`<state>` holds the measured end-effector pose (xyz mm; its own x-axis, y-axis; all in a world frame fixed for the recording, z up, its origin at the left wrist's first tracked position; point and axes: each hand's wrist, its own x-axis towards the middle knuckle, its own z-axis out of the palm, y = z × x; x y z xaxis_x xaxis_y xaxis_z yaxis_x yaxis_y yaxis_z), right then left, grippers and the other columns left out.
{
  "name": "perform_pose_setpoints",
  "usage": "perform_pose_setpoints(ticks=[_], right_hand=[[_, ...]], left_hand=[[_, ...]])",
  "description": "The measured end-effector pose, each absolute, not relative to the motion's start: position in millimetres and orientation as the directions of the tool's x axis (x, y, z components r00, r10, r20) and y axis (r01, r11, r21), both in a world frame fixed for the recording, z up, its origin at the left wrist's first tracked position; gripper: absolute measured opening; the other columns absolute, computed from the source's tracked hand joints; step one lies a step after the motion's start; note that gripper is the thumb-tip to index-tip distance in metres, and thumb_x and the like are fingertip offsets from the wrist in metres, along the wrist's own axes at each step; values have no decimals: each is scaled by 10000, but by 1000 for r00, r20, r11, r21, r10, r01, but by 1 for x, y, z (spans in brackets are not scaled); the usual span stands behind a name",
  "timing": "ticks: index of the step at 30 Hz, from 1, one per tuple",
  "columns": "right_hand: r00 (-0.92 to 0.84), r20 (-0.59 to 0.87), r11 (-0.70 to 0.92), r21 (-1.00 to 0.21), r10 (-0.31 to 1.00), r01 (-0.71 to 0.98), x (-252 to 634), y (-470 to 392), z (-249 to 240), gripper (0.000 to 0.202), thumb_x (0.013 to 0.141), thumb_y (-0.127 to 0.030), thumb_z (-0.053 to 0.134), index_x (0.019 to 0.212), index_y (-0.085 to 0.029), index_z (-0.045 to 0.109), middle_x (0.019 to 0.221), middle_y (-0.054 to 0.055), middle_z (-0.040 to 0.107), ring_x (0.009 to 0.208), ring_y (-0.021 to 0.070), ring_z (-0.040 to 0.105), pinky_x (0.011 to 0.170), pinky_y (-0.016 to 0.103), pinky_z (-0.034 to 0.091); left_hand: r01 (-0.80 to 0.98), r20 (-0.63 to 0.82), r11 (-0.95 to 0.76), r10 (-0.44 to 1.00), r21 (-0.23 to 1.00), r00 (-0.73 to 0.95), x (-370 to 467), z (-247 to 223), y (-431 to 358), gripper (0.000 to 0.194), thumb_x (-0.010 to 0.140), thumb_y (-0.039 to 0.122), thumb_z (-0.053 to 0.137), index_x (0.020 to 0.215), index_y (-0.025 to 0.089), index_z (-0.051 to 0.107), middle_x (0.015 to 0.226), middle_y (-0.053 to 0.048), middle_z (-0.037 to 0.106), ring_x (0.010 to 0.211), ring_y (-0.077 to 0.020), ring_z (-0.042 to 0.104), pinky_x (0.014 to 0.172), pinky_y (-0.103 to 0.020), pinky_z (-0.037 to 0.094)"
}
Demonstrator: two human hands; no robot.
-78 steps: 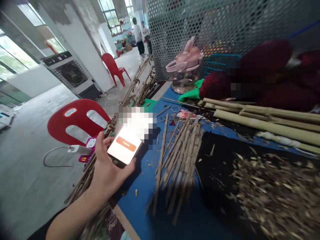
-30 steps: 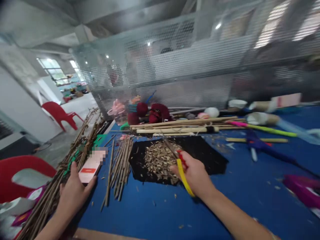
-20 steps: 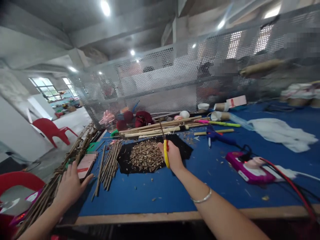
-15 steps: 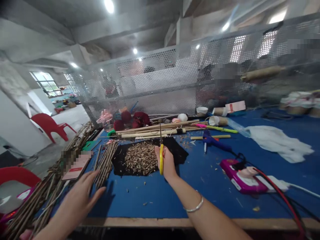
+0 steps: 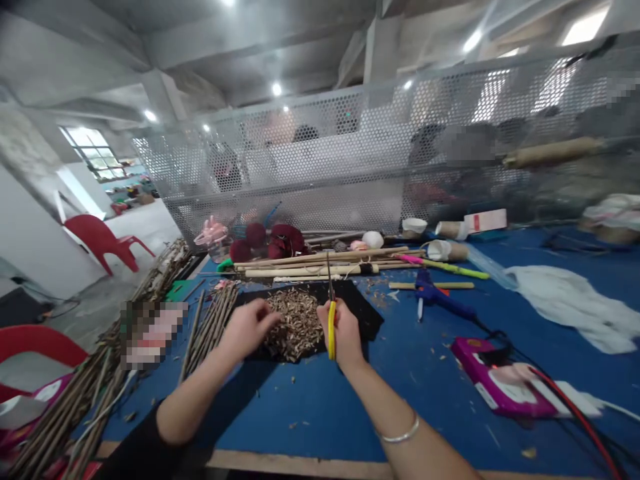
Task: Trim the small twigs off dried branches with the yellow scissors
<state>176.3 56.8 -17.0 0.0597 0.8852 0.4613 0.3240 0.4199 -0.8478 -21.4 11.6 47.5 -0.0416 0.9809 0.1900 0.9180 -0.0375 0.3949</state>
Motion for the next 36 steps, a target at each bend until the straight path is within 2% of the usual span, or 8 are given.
perform_pose_setpoints(ticks=[3, 7, 13, 18, 23, 27, 31, 36], right_hand=[[-50, 466, 440, -787, 883, 433, 180, 66, -13, 342, 765, -517, 467, 796, -177, 493, 599, -14, 510, 510, 107, 453, 500, 205, 358], [-35, 490, 424, -713, 871, 559, 182, 74, -12, 377, 749, -538, 467, 824, -173, 527, 596, 4, 525, 520, 123, 455, 505, 216, 347], [35, 503, 377, -690, 864, 618, 185, 70, -12, 376, 762, -548, 438, 790, -182, 522, 595, 10, 539, 523, 129, 461, 515, 218, 333], [-4, 475, 358, -657, 880, 664, 179, 63, -8, 379, 768, -553, 421, 780, -187, 520, 617, 20, 564, 548, 141, 503, 518, 220, 312], [-96, 447, 384, -618, 889, 686, 171, 47, -2, 357, 767, -542, 440, 811, -199, 528, 644, 24, 588, 593, 150, 540, 506, 216, 273], [-135, 461, 417, -589, 877, 692, 170, 38, -1, 356, 774, -545, 441, 826, -203, 525, 664, 28, 602, 617, 155, 556, 514, 219, 260], [-168, 434, 417, -582, 885, 698, 172, 37, -5, 364, 771, -552, 451, 808, -197, 524, 673, 34, 604, 622, 152, 558, 521, 217, 261], [-211, 421, 445, -598, 882, 667, 174, 36, -9, 338, 765, -534, 470, 814, -204, 525, 677, 23, 600, 608, 145, 549, 507, 215, 257]], left_hand=[[920, 204, 264, 922, 289, -329, -67, 60, 19, 254, 760, 412, 496, 815, 180, 584, 783, -62, 630, 744, -184, 576, 643, -256, 384], [899, 297, 379, 852, 219, -432, -108, 58, 1, 284, 792, 359, 433, 963, 178, 571, 963, -110, 596, 915, -229, 550, 768, -318, 397], [746, 451, 652, 630, 134, -632, -136, 41, -44, 561, 668, 360, 585, 1176, 162, 452, 1332, -192, 309, 1233, -393, 215, 892, -556, 259], [879, 361, 405, 804, 251, -474, -111, 23, -51, 443, 799, 407, 388, 1133, 130, 478, 1095, -172, 521, 1047, -263, 482, 851, -373, 368], [885, 284, 436, 838, 165, -466, -87, 9, -42, 585, 696, 618, 426, 993, 130, 555, 1008, -175, 566, 977, -295, 524, 751, -351, 404], [859, 130, 473, 856, 197, -501, -100, 14, -22, 484, 786, 522, 359, 906, 123, 606, 891, -155, 632, 851, -240, 588, 703, -297, 408], [906, 29, 366, 924, 215, -380, -115, 23, -10, 324, 771, 393, 465, 832, 135, 653, 840, -108, 664, 811, -199, 599, 696, -247, 405], [879, 150, 461, 867, 121, -475, -131, 24, -20, 297, 791, 291, 439, 893, 111, 652, 902, -153, 656, 882, -224, 594, 752, -263, 412]])
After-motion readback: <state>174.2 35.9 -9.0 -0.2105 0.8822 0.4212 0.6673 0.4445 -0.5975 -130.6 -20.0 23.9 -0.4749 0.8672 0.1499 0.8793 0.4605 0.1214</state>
